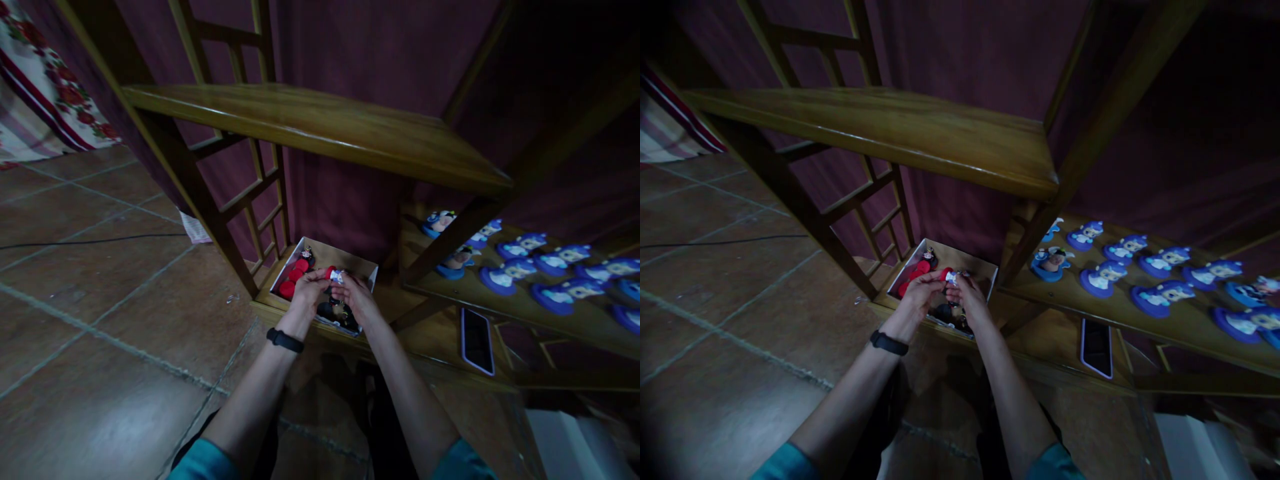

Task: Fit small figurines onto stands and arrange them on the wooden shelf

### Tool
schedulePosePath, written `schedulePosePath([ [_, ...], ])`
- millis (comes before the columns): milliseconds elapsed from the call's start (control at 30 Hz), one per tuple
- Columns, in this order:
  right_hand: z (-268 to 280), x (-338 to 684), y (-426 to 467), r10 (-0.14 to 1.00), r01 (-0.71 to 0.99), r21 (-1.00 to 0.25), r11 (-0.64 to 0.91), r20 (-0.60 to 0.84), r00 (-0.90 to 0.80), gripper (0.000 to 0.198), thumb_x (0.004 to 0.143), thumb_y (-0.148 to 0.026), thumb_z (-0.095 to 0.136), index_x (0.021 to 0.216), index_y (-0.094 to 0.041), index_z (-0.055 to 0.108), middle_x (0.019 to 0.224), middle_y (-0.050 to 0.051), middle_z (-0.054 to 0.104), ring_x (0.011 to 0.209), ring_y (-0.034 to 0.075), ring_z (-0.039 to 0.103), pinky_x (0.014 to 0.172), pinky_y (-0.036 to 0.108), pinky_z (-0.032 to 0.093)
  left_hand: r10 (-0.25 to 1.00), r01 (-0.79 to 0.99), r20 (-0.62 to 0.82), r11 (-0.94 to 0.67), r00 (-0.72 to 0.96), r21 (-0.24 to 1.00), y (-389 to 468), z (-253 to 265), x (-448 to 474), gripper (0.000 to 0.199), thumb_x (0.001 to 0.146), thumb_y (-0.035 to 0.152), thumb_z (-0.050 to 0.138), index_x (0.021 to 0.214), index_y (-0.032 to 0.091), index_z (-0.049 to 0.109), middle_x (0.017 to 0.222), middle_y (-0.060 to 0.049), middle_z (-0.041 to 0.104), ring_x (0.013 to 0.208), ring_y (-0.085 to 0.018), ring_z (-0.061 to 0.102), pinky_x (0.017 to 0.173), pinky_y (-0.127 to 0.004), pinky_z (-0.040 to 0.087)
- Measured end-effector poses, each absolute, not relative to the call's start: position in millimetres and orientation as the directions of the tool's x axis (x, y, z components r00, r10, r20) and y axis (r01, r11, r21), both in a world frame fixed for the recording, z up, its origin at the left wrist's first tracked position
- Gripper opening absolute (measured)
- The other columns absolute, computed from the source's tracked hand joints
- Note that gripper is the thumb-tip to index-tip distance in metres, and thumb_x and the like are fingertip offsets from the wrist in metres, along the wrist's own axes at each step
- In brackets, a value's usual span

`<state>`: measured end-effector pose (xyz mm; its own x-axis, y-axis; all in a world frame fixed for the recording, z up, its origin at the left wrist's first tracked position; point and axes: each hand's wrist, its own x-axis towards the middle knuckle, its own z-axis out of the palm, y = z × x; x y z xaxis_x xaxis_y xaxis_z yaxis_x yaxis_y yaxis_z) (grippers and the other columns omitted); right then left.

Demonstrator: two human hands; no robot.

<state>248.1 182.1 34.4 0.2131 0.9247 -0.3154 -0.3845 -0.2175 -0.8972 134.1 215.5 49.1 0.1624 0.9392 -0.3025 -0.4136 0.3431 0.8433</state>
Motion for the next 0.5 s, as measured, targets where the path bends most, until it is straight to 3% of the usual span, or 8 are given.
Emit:
schedulePosePath([
  [200,31.0,250.1,182.6,0.929,-0.413,-0.884,-0.217,-0.317,0.190,0.030,0.079,-0.041,0.058,0.094,-0.016,0.061,0.080,0.006,0.069,0.064,0.012,0.064,0.060,0.023,0.055,0.933,-0.406,-0.307,0.357,0.186,0.841,216.8,46.4,133.2,0.025,0.050,0.006,0.068,0.074,0.013,0.071,0.067,-0.005,0.068,0.058,-0.010,0.057,0.060,-0.023,0.043],
  [500,24.3,245.5,185.6,0.949,0.002,-0.991,-0.136,-0.130,0.286,0.031,0.073,-0.030,0.059,0.103,-0.023,0.057,0.087,-0.001,0.065,0.070,0.011,0.061,0.060,0.021,0.052,0.910,-0.425,-0.372,0.413,0.181,0.805,218.0,45.4,135.1,0.018,0.055,0.006,0.070,0.071,0.012,0.065,0.064,-0.003,0.064,0.054,-0.009,0.057,0.055,-0.021,0.045],
])
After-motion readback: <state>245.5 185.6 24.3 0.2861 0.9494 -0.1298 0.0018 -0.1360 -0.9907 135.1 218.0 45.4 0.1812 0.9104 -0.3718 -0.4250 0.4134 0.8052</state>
